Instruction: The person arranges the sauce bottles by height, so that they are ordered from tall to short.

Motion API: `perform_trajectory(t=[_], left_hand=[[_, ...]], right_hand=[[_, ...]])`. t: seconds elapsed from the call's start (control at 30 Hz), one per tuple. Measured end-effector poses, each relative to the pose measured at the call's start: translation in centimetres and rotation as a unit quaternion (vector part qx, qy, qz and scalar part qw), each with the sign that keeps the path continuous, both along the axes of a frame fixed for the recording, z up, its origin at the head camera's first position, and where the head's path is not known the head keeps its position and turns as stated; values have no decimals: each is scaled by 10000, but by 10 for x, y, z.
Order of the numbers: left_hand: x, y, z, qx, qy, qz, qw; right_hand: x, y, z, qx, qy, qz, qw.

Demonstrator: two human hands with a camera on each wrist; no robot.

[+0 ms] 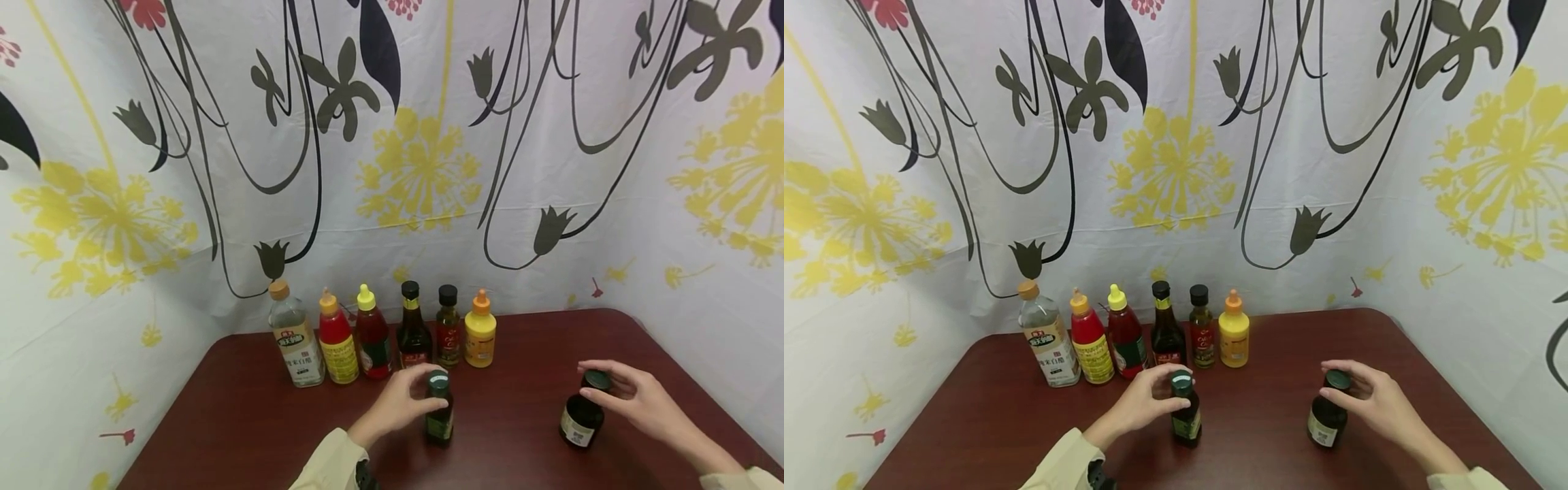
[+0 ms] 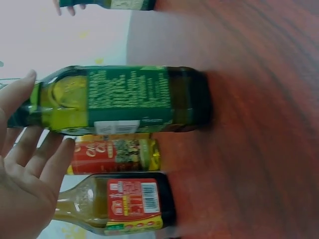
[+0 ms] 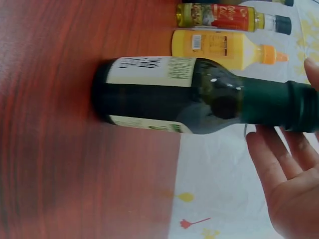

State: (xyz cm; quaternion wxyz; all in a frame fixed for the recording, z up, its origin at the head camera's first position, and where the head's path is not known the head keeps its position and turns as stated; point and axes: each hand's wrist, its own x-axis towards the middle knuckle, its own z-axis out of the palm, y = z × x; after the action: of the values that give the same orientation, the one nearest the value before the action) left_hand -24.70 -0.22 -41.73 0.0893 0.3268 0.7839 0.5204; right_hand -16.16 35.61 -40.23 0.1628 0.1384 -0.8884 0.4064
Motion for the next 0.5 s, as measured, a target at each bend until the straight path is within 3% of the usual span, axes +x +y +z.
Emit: perform_trajectory(t=[0.13,0.37,0.5], left_hand=[[0,1,5,15,2,-8,10000],[1,11,6,202,64,117,9997],[-1,24,15,204,235,128,9994]], right_hand=[[2,1,-6,-183,196,48,9996],[2,2,-9,-276,145,42,9995],[1,2,-10,-390,138,87,9991]])
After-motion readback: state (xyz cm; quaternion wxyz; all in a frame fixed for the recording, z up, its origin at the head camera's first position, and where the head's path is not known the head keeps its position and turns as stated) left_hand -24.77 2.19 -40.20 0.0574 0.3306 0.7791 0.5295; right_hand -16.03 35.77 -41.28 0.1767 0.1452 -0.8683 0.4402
